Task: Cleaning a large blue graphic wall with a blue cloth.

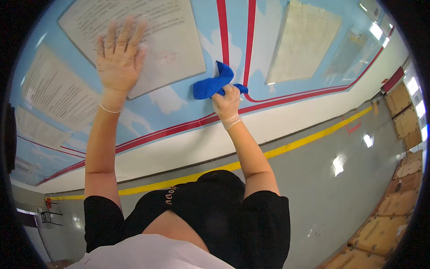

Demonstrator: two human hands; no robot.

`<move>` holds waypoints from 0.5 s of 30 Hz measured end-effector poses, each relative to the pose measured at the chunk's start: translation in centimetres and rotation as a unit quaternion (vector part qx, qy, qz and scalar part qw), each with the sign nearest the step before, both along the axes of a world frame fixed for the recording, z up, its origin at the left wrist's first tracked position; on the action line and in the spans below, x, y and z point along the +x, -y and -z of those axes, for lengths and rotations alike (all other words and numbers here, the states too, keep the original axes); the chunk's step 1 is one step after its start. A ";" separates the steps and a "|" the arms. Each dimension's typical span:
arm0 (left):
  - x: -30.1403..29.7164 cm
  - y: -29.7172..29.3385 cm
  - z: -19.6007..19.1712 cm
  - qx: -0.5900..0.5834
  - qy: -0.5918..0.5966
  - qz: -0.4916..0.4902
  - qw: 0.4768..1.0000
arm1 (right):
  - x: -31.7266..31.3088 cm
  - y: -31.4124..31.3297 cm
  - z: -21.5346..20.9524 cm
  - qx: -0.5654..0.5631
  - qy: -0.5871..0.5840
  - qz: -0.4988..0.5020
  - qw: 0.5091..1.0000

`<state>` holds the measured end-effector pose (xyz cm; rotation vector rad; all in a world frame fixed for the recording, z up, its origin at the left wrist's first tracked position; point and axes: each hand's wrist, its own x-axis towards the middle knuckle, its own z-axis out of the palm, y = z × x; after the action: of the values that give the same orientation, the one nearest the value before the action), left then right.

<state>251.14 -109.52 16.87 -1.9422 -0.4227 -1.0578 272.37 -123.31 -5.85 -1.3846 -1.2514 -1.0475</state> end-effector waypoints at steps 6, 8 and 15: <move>0.1 -0.9 0.4 0.020 0.023 0.067 0.997 | 0.1 2.7 10.2 -0.165 -0.030 -0.037 0.985; 0.1 -0.7 0.3 0.029 0.029 0.082 0.996 | -0.3 4.8 12.3 -0.244 -0.044 -0.059 0.967; 0.3 -0.7 0.1 0.020 0.031 0.062 0.997 | 2.4 9.6 1.2 -0.515 -0.275 -0.099 0.806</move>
<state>251.46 -108.81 16.80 -1.9248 -0.3154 -1.2005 274.74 -132.88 -7.02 -2.0702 -1.4993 0.3265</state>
